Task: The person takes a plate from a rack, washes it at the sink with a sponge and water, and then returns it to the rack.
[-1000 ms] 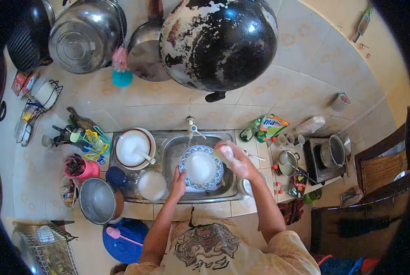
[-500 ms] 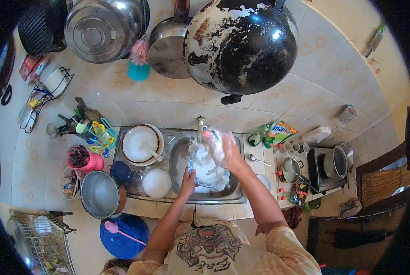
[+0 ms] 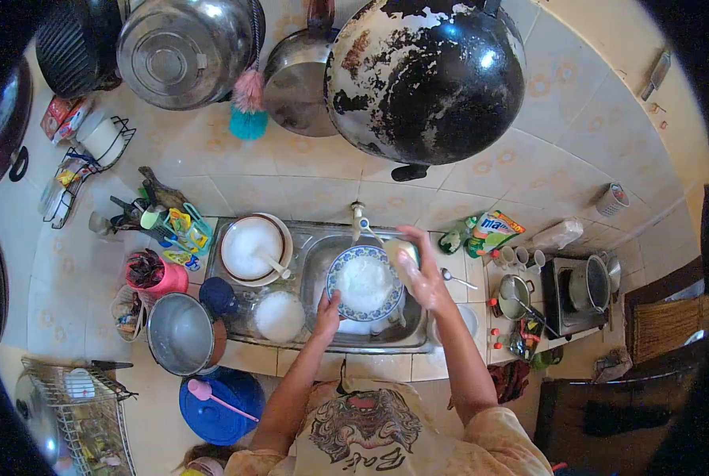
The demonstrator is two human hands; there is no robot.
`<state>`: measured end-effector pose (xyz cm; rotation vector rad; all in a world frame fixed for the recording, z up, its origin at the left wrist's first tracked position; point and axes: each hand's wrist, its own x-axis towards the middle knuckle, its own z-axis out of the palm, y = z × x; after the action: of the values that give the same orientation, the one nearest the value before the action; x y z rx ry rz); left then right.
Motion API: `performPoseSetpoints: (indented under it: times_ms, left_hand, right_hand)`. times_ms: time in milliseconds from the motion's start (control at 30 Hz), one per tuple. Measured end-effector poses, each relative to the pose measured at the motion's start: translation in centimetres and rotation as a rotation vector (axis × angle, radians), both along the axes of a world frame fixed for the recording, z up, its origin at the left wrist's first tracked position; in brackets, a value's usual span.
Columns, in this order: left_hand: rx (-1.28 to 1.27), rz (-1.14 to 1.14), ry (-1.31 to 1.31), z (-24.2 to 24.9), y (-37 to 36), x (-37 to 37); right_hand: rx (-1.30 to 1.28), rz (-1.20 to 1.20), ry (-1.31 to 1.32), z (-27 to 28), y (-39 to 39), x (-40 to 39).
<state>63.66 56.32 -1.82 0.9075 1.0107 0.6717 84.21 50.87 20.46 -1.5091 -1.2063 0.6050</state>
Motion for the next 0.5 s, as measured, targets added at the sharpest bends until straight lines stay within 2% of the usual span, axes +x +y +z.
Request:
performPoseSetpoints:
  times_ms: [67,133,167,233,267,333,433,500]
  left_hand:
    - [0.025,0.034,0.013,-0.6,0.2,-0.1]
    - [0.511,-0.026,0.308,-3.4,1.3,-0.8]
    - [0.51,-0.029,0.31,-4.3,1.7,-1.1]
    - [0.596,-0.084,0.575,-4.5,1.8,-1.5]
    - [0.595,-0.089,0.577,-3.9,1.2,-1.5]
    - [-0.141,0.048,0.132,1.4,0.1,-1.2]
    - [-0.234,0.03,0.087,-1.0,-0.8,-1.3]
    - [-0.166,-0.033,0.074,-2.4,-1.1,-1.1]
  right_hand:
    - [-0.013,-0.065,0.016,-2.0,-2.5,1.2]
    - [-0.121,-0.203,0.164,-5.4,-4.9,3.1]
    - [-0.122,-0.205,0.167,-5.5,-6.0,3.5]
    - [-0.18,-0.257,0.541,-5.4,-8.3,3.9]
    - [-0.061,-0.318,0.24,-9.0,-9.0,5.4]
    - [-0.065,-0.342,0.245,-10.4,-10.6,6.3]
    - [-0.07,-0.387,0.258,-11.7,-12.1,6.6]
    - [-0.068,-0.445,0.243,-12.1,-12.5,6.4]
